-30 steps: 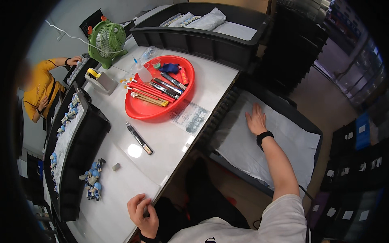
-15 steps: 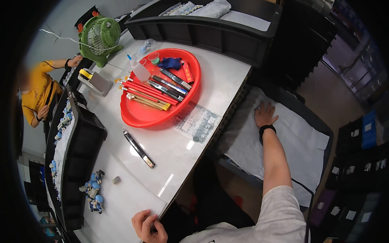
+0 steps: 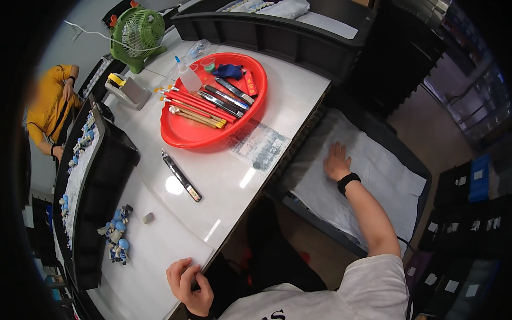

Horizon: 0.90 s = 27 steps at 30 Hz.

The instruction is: The user is assembling and organizing toy figures into a tray at a factory workbench.

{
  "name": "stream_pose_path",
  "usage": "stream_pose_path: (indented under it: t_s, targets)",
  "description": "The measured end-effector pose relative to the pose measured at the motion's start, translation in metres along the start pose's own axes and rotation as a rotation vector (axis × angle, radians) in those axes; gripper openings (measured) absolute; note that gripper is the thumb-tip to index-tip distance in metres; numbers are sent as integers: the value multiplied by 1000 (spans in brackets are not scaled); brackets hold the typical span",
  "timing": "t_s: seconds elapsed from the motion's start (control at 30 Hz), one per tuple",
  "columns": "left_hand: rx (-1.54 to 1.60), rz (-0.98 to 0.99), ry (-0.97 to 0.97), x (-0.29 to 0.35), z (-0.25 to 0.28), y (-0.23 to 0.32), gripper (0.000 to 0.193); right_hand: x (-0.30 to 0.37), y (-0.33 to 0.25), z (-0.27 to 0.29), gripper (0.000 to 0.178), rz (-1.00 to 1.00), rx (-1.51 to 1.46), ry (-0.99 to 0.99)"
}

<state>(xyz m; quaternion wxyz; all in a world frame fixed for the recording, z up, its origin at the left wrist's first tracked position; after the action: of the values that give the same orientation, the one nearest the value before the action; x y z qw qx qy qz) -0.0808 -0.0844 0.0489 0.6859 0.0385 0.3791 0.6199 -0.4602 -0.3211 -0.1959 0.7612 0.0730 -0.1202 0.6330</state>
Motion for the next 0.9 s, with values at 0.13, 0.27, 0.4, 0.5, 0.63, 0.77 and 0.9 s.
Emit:
stream_pose_path:
  t_s: [0.13, 0.27, 0.4, 0.5, 0.63, 0.77, 0.9]
  targets:
    - [15, 34, 24, 7, -9, -11, 21, 3, -3, -14, 61, -15, 8, -13]
    - [29, 36, 78, 11, -7, -14, 20, 9, -12, -2, 60, -40, 17, 28]
    - [39, 22, 53, 8, -7, -9, 19, 45, -26, 23, 60, 95, 107, 32]
    - [25, 4, 68, 7, -5, -8, 19, 76, -43, 17, 68, 199, 131, -100]
    - [34, -1, 81, 7, -3, -9, 18, 79, -49, -10, 75, 234, 178, -219]
    - [47, 1, 100, 11, -4, -12, 19, 80, -51, -16, 68, 230, 175, -100]
    - [54, -17, 106, 12, -3, -12, 20, 91, -59, 18, 33, 319, 106, -83]
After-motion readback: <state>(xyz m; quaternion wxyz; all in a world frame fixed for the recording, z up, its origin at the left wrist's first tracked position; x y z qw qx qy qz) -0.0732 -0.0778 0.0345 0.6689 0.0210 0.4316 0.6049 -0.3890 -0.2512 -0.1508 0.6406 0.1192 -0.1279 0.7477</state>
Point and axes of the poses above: each hand's wrist, its own x-axis away from the middle knuckle, its own z-axis out of the back of the hand, y = z × x, the point moved 5 cm from there along -x, towards the middle knuckle, and after that the axes turned 7 degrees about x, right-handed, at the moved point
